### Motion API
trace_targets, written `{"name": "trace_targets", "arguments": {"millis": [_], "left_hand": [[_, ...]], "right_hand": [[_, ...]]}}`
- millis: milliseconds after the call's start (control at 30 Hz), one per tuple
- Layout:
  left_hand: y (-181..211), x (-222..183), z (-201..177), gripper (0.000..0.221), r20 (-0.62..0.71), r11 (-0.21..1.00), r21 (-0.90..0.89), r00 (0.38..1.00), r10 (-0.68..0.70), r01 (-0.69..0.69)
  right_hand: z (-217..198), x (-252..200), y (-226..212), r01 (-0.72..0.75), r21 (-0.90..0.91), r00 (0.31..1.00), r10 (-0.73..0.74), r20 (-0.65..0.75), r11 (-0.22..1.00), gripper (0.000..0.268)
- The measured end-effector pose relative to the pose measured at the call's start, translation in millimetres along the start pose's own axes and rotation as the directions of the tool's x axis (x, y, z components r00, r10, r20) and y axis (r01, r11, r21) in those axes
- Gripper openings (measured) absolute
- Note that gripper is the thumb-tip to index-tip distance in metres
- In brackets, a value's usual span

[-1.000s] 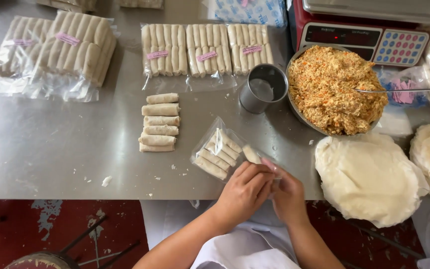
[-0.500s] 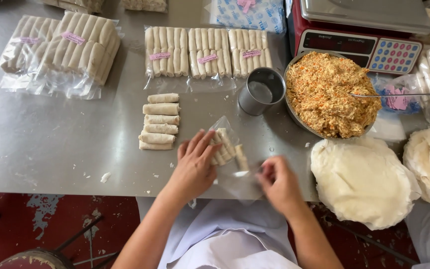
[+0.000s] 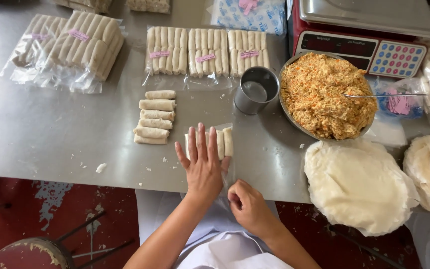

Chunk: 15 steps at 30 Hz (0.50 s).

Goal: Rolling spring rolls with wrappers and filling, and packaging finished spring rolls into plastic bags.

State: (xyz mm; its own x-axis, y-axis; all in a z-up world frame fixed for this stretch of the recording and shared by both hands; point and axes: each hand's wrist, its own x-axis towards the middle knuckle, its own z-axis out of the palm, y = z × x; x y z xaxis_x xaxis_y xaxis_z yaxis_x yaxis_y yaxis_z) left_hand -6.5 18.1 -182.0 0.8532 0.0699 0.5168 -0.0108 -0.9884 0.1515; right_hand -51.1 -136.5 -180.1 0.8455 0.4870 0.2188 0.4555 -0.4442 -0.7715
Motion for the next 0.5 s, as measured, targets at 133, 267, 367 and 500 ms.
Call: {"name": "trace_targets", "arguments": {"millis": [133,267,367,500], "left_hand": [[1,-12,-2,0.070,0.055,0.998,0.044,0.997,0.050,-0.053],[-23,-5,-52,0.088,0.186,0.991,-0.033,0.973,0.133,-0.129],[-22,36,-148,0.059,-0.090,0.948,-0.262,0.982,0.165,-0.184],[-27,56,-184,0.033,-0.346,0.830,-0.423,0.912,0.221,-0.362]], "right_hand": [[-2,-1,12,-0.151,0.064,0.988,0.150,0.017,0.986,0.028],[-37,31,2,-0.138,-0.023,0.989,0.136,-0.063,0.990,0.019],[-85,56,-62,0.087,0.001,0.949,-0.083,-0.306,0.996,0.006],[-100,79,-96,0.424,-0.099,0.750,-0.410,-0.519,0.900,0.010]]}}
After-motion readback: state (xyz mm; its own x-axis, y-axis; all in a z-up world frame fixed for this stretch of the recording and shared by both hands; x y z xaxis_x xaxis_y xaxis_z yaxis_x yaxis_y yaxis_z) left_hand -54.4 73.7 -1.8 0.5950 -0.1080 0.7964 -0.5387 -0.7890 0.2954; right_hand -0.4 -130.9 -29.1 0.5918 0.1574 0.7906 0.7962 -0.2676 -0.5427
